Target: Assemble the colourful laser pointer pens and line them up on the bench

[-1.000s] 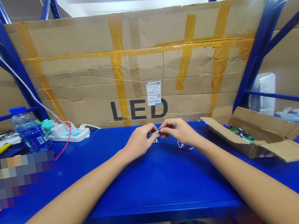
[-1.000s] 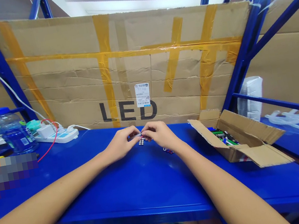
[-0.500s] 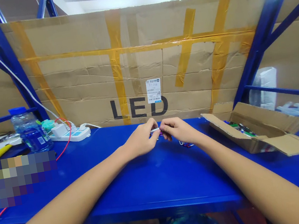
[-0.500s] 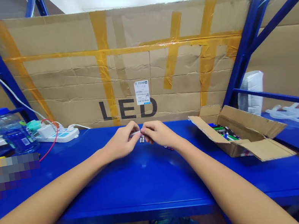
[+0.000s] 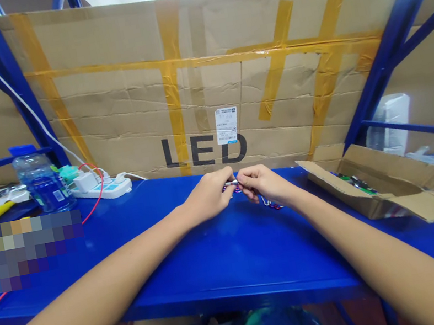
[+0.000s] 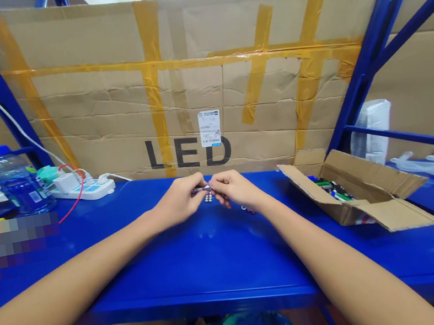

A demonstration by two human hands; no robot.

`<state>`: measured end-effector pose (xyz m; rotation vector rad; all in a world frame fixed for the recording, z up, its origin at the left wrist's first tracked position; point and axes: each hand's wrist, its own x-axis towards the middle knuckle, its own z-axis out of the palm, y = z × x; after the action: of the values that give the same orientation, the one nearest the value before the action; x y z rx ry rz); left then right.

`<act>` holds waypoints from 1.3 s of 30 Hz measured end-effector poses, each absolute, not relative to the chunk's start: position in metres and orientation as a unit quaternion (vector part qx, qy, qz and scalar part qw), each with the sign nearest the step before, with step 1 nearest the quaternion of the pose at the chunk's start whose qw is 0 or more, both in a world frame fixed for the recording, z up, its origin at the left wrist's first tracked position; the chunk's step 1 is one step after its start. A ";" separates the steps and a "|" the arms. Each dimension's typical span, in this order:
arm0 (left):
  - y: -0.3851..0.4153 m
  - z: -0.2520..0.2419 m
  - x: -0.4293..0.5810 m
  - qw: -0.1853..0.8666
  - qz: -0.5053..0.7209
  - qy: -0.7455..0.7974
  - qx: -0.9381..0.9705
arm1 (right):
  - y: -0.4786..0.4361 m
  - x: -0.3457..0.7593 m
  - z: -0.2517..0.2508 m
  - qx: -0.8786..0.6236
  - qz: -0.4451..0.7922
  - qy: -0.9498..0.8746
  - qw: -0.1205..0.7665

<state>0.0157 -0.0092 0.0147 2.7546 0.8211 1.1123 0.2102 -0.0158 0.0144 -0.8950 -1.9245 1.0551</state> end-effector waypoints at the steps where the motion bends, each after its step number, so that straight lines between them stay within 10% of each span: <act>1: -0.010 0.015 0.016 0.029 0.362 0.266 0.893 | -0.016 0.210 0.015 -0.344 0.420 -0.748 0.382; 39: -0.004 0.009 0.020 -0.009 0.319 0.308 0.896 | -0.021 0.206 0.021 -0.433 0.434 -0.697 0.371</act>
<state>0.0204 -0.0042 0.0094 2.8302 0.9744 1.0092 0.2059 -0.0208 0.0214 -1.1103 -1.7886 1.1132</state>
